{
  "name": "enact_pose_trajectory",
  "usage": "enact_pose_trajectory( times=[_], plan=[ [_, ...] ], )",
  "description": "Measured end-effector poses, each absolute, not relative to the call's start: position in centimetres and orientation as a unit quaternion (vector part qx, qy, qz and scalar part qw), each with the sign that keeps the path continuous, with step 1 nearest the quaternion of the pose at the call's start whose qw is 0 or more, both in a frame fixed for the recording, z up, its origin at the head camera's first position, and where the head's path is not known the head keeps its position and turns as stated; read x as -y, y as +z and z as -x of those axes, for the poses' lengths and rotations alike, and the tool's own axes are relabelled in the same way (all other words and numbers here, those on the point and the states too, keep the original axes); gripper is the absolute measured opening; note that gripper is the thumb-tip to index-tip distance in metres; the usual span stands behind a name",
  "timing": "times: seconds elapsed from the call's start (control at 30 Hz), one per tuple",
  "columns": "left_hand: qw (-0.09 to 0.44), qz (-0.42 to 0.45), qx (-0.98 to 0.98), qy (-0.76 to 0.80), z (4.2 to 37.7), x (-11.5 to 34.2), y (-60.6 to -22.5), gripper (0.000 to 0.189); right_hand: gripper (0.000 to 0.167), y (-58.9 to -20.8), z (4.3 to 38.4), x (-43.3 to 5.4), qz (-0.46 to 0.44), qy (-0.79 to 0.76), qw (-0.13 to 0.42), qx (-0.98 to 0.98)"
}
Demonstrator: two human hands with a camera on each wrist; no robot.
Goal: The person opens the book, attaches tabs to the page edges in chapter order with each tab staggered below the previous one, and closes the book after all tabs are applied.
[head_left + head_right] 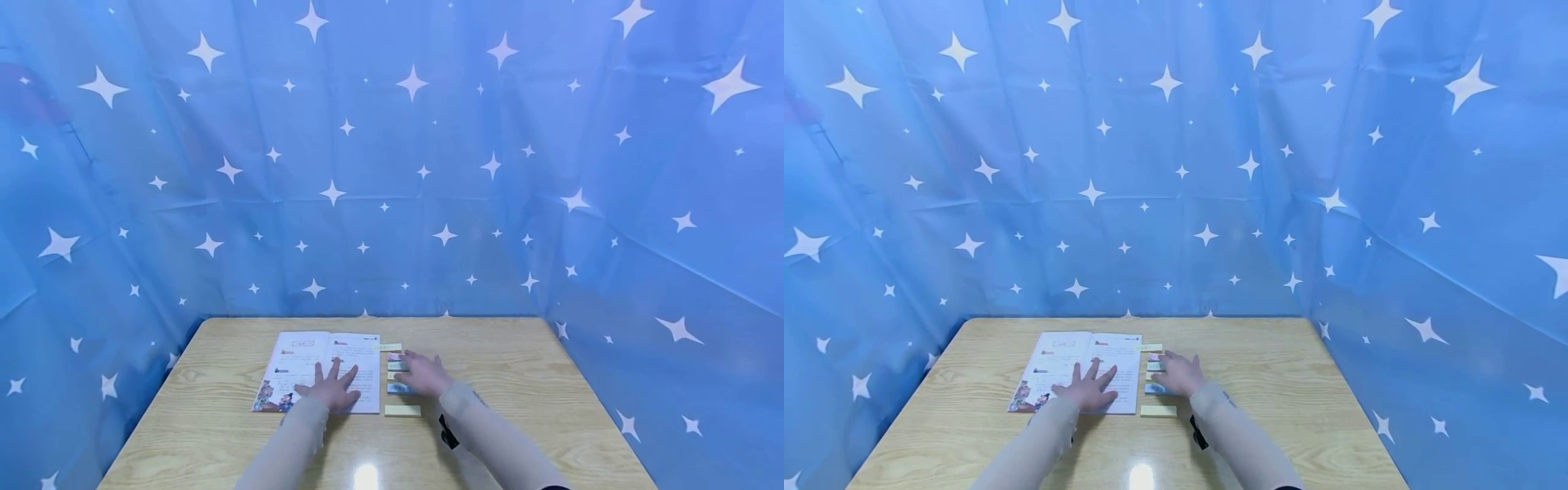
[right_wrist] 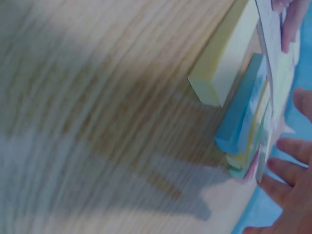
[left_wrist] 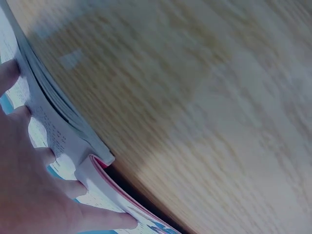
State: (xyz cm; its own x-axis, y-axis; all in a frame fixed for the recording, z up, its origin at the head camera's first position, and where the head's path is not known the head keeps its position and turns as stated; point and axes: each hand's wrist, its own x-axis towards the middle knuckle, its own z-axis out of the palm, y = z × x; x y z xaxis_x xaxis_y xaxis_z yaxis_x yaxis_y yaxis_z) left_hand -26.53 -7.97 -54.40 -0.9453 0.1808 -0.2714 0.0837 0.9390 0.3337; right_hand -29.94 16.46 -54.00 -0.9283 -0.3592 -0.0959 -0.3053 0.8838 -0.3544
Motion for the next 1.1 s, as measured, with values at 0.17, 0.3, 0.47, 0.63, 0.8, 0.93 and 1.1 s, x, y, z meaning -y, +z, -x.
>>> enact_pose_trajectory(
  times=[0.17, 0.3, 0.47, 0.63, 0.8, 0.93, 1.1],
  plan=[
    [0.136, -0.070, -0.977, 0.147, 26.5, 7.9, -54.9, 0.063, 0.059, -54.5, 29.1, -16.2, 0.200, -0.152, 0.056, -0.966],
    [0.111, -0.081, -0.982, 0.134, 26.7, 8.1, -55.8, 0.062, 0.060, -54.9, 28.2, -16.0, 0.224, -0.142, 0.039, -0.963],
    [0.075, -0.136, -0.980, 0.121, 27.5, 8.5, -57.3, 0.066, 0.058, -55.2, 27.0, -15.9, 0.241, -0.140, 0.035, -0.960],
    [0.059, -0.207, -0.971, 0.107, 27.9, 9.3, -57.2, 0.078, 0.057, -55.1, 26.0, -15.8, 0.250, -0.143, 0.035, -0.957],
    [0.070, -0.233, -0.962, 0.128, 27.4, 10.0, -55.5, 0.096, 0.058, -55.1, 25.3, -15.6, 0.254, -0.134, 0.032, -0.957],
    [0.079, -0.234, -0.958, 0.145, 26.8, 10.3, -54.4, 0.099, 0.059, -54.9, 24.8, -15.3, 0.261, -0.135, 0.038, -0.955],
    [0.081, -0.233, -0.957, 0.154, 26.8, 10.6, -54.4, 0.090, 0.059, -54.9, 24.2, -15.1, 0.269, -0.131, 0.044, -0.953]
  ],
)
